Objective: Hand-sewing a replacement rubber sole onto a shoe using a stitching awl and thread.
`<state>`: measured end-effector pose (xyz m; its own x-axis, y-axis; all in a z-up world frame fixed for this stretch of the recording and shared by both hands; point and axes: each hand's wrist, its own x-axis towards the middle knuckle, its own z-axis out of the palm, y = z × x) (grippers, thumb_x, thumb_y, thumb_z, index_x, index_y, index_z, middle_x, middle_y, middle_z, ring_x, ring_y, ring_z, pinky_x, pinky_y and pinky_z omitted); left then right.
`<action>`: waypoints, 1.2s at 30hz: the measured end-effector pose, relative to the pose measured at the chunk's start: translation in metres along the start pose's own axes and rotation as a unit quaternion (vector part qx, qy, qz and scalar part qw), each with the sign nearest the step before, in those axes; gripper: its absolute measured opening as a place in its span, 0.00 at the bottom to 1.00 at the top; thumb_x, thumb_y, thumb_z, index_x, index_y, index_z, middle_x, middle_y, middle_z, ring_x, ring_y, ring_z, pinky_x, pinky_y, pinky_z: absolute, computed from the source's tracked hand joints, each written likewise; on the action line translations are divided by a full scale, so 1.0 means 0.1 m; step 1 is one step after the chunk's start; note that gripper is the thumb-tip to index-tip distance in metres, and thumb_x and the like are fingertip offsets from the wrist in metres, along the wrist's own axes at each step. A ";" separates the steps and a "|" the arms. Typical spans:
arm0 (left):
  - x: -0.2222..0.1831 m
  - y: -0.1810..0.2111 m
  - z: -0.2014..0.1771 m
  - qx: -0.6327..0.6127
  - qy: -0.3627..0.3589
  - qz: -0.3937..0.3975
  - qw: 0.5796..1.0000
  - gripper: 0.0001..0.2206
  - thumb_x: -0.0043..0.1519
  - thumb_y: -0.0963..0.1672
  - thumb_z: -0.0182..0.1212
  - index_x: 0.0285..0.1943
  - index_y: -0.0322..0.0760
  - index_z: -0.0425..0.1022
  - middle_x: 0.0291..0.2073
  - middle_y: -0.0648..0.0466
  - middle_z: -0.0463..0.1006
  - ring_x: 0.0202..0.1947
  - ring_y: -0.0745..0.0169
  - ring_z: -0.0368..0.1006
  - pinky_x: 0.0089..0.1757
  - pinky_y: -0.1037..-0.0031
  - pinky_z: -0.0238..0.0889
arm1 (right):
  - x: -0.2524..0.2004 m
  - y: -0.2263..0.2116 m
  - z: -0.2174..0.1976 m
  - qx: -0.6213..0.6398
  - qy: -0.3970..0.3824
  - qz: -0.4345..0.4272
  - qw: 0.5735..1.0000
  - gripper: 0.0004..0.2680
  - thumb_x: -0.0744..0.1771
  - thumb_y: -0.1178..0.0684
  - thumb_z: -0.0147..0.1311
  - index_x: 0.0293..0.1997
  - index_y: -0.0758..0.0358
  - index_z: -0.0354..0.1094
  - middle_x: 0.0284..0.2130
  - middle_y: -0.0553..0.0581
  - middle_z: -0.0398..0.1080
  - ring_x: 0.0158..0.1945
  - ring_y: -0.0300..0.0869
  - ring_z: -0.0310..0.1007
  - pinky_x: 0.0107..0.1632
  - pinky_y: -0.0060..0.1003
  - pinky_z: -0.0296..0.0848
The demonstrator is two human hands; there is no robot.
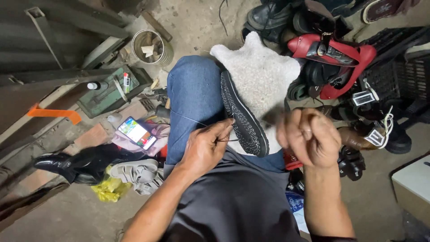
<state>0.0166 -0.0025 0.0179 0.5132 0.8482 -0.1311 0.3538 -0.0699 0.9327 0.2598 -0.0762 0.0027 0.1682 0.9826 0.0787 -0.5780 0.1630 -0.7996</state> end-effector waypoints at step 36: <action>0.11 0.34 -0.18 0.167 -0.067 0.123 0.976 0.14 0.70 0.45 0.54 0.63 0.46 0.77 0.43 0.53 0.82 0.43 0.45 0.80 0.37 0.56 0.74 | -0.12 -0.07 0.32 -0.401 0.210 0.133 0.882 0.06 0.65 0.56 0.63 0.31 0.67 0.75 0.21 0.56 0.73 0.29 0.37 0.70 0.33 0.35 0.72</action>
<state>0.0201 0.0143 0.0540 0.7036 0.7104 0.0189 0.4318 -0.4485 0.7826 0.2360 -0.0858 0.0262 0.4897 0.8296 -0.2683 0.0799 -0.3491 -0.9337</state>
